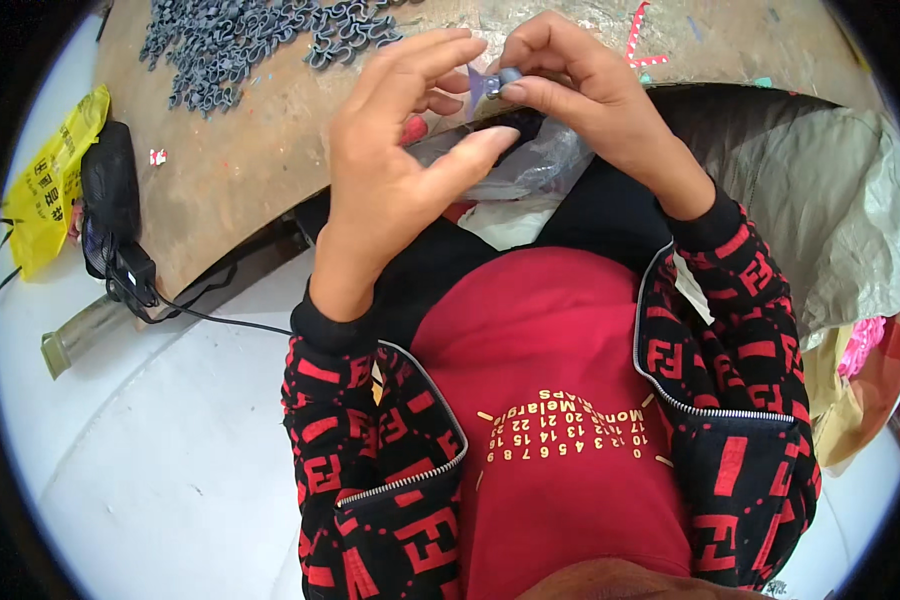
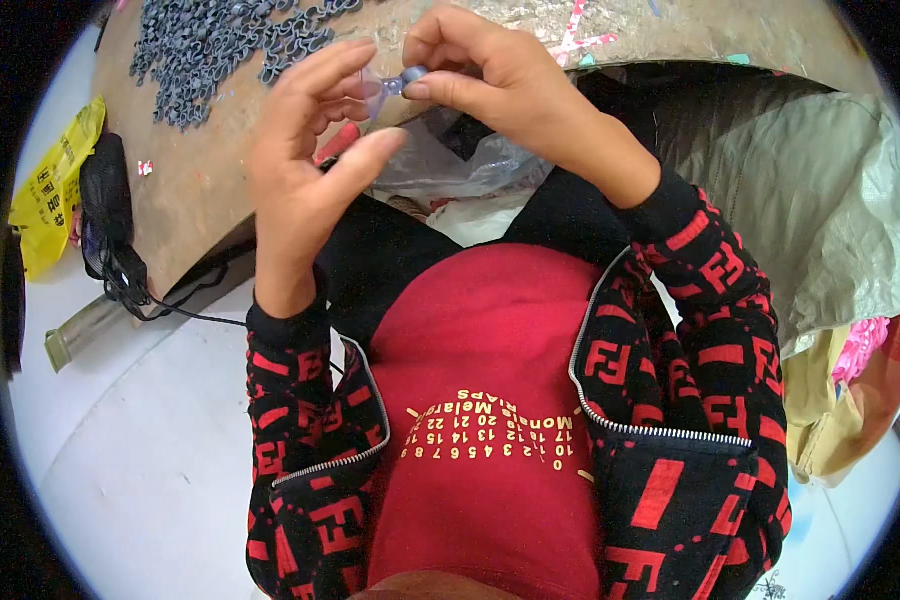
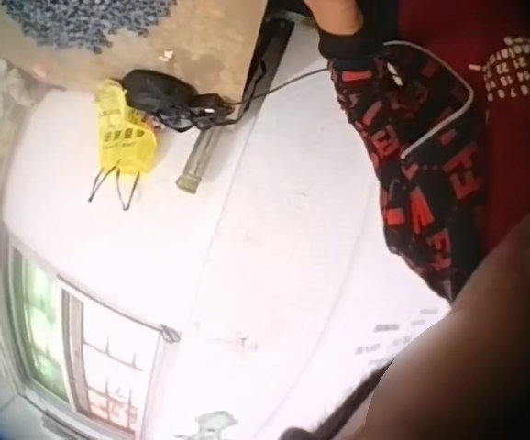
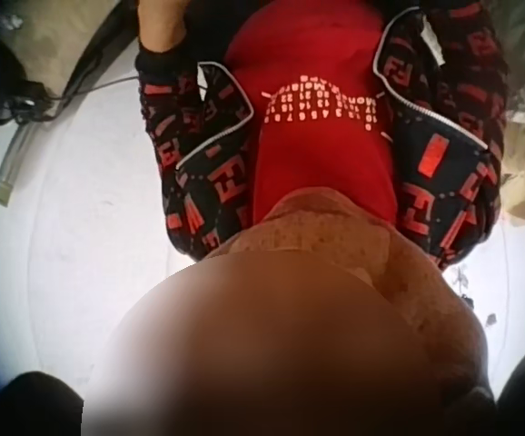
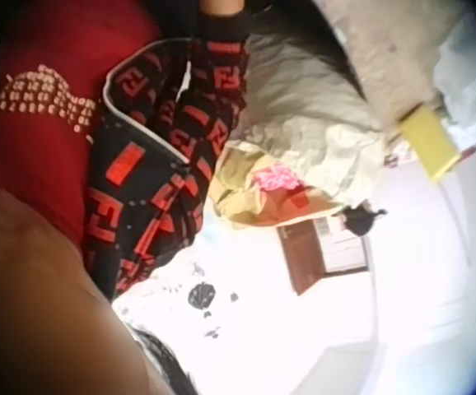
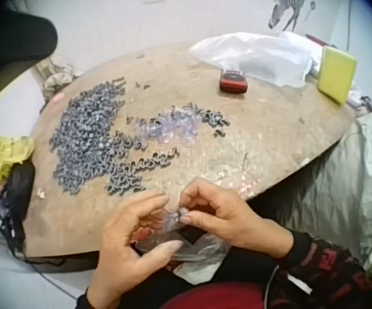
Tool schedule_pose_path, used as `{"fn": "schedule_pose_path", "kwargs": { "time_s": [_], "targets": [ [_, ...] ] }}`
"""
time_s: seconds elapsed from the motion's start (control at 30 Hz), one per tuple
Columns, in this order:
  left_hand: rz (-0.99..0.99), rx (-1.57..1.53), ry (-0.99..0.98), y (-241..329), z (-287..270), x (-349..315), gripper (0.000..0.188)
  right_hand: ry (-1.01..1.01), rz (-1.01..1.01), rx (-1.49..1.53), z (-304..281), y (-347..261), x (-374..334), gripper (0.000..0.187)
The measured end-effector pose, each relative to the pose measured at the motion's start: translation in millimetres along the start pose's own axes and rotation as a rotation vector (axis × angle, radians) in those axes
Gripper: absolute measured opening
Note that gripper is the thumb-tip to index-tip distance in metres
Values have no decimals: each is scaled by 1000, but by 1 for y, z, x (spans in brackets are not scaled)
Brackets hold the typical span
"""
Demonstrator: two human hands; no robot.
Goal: Packing small plastic components into clear plastic bags at a factory workbench.
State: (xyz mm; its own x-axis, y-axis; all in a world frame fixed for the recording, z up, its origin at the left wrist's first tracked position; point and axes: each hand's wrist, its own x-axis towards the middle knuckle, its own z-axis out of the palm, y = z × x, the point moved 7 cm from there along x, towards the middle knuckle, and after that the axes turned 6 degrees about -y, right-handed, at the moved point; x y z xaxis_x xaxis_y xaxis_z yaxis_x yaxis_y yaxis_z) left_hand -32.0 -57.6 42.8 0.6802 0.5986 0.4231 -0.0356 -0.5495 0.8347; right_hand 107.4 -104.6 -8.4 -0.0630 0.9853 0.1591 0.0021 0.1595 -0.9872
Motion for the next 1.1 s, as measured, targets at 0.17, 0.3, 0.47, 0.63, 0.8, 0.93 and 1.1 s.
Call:
{"fn": "schedule_pose_path", "kwargs": {
  "time_s": [0.17,0.3,0.47,0.63,0.8,0.93,1.1],
  "targets": [
    [-75,75,-10,-30,4,-7,29,-10,-174,-535,3,-1,7,16],
    [21,268,-2,-31,11,-3,25,22,-295,-869,1,-7,8,16],
    [43,349,30,-32,11,-1,21,2,-321,-848,2,-8,13,17],
    [99,403,73,-31,16,-8,21,-12,-298,-850,2,-5,13,17],
    [158,417,151,-32,19,-13,23,18,-294,-866,2,-5,13,17],
    [177,449,164,-32,18,-15,23,12,-338,-862,3,-5,14,16],
    [70,420,80,-33,15,-8,21,-18,-215,-610,-2,-4,18,14]
  ]
}}
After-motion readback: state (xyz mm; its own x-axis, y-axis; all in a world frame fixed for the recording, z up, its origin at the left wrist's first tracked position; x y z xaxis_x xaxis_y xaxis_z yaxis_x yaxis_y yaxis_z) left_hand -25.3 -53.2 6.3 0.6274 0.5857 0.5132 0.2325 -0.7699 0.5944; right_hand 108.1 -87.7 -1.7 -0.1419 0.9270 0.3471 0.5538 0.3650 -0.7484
